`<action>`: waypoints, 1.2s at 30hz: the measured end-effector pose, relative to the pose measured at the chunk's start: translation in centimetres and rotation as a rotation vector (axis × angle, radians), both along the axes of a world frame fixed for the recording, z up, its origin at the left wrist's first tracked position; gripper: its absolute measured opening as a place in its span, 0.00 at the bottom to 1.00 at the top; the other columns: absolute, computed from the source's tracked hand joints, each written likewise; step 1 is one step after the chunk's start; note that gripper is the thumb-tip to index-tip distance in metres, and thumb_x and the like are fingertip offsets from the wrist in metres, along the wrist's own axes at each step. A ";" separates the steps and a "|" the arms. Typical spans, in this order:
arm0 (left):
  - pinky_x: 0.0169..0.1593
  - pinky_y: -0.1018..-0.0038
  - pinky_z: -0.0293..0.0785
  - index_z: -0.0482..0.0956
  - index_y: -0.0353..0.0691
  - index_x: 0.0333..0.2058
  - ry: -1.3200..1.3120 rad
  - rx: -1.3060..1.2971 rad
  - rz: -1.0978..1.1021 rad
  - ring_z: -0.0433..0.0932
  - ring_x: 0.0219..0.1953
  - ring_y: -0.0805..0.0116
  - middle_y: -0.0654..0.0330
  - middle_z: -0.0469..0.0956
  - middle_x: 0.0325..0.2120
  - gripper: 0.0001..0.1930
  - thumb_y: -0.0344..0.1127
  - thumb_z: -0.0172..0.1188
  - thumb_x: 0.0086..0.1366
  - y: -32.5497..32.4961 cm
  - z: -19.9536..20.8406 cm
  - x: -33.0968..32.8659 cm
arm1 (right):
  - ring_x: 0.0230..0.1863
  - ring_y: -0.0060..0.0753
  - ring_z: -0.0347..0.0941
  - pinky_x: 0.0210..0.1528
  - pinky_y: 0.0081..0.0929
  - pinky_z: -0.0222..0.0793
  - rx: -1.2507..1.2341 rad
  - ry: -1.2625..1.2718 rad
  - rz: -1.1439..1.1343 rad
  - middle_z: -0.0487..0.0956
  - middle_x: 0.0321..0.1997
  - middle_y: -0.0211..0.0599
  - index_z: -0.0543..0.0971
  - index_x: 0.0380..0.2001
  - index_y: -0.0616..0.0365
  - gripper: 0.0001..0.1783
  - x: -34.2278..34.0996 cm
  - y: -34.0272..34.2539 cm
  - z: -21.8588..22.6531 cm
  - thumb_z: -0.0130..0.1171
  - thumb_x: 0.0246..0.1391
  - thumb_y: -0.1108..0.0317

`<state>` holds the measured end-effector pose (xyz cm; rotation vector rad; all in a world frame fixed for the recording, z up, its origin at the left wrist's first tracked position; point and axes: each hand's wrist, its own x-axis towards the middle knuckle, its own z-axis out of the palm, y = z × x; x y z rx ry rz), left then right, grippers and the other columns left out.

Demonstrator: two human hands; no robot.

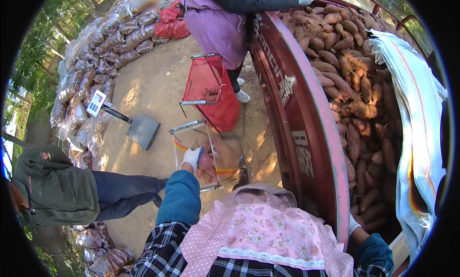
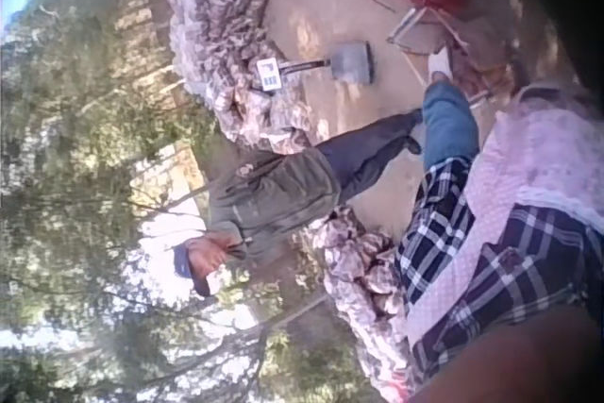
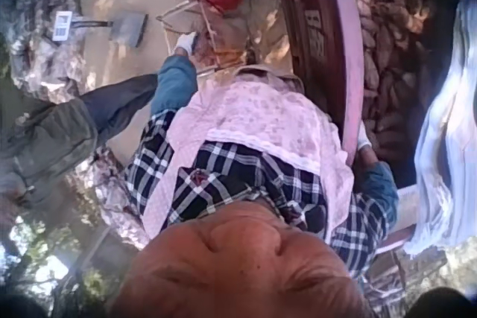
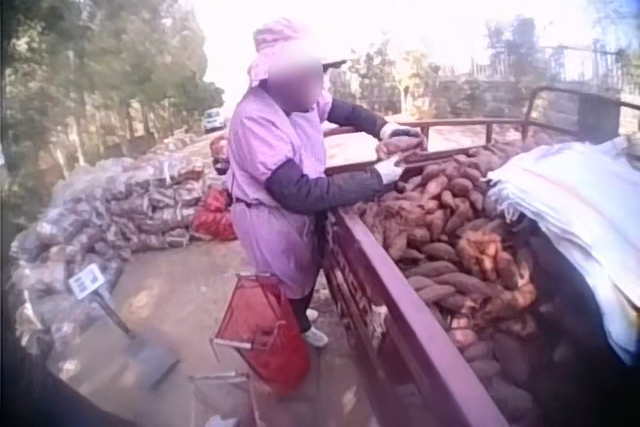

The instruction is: The person picks sweet potatoes from a truck bed, removes attached roots, and places them into a red weighing basket. The person repeats this process while another person assists nearby. The setting is an outdoor roadside area with stacked sacks and a three-wheeled vehicle.

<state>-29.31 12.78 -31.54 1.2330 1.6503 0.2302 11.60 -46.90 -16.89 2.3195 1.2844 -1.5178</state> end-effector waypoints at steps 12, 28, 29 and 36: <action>0.33 0.56 0.80 0.69 0.44 0.55 -0.278 -0.378 0.028 0.79 0.36 0.52 0.51 0.75 0.41 0.26 0.54 0.59 0.66 -3.1 0.9 -2.4 | 0.66 0.36 0.64 0.70 0.33 0.57 0.874 0.463 -1.007 0.68 0.66 0.43 0.58 0.69 0.62 0.51 6.2 10.7 13.3 0.71 0.45 0.58; 0.63 0.57 0.67 0.45 0.40 0.71 -1.303 0.061 -0.775 0.69 0.61 0.56 0.51 0.66 0.62 0.47 0.48 0.65 0.63 -18.0 33.6 25.4 | 0.58 0.32 0.71 0.62 0.30 0.66 1.281 1.055 -0.776 0.73 0.59 0.42 0.65 0.64 0.63 0.33 0.1 29.9 26.2 0.56 0.63 0.54; 0.62 0.56 0.67 0.48 0.39 0.71 -1.284 0.174 -0.763 0.70 0.61 0.56 0.51 0.67 0.61 0.46 0.46 0.66 0.63 -18.1 33.3 25.7 | 0.60 0.30 0.69 0.64 0.29 0.62 1.297 1.053 -0.736 0.72 0.60 0.41 0.64 0.64 0.63 0.32 -1.1 31.4 26.0 0.55 0.64 0.56; 0.38 0.64 0.80 0.70 0.34 0.54 -1.423 -0.331 -0.494 0.81 0.35 0.58 0.51 0.78 0.40 0.34 0.47 0.70 0.53 -13.2 29.6 18.6 | 0.53 0.23 0.72 0.55 0.23 0.68 1.165 0.816 -0.505 0.78 0.52 0.35 0.69 0.61 0.66 0.26 -1.5 34.5 21.5 0.49 0.70 0.57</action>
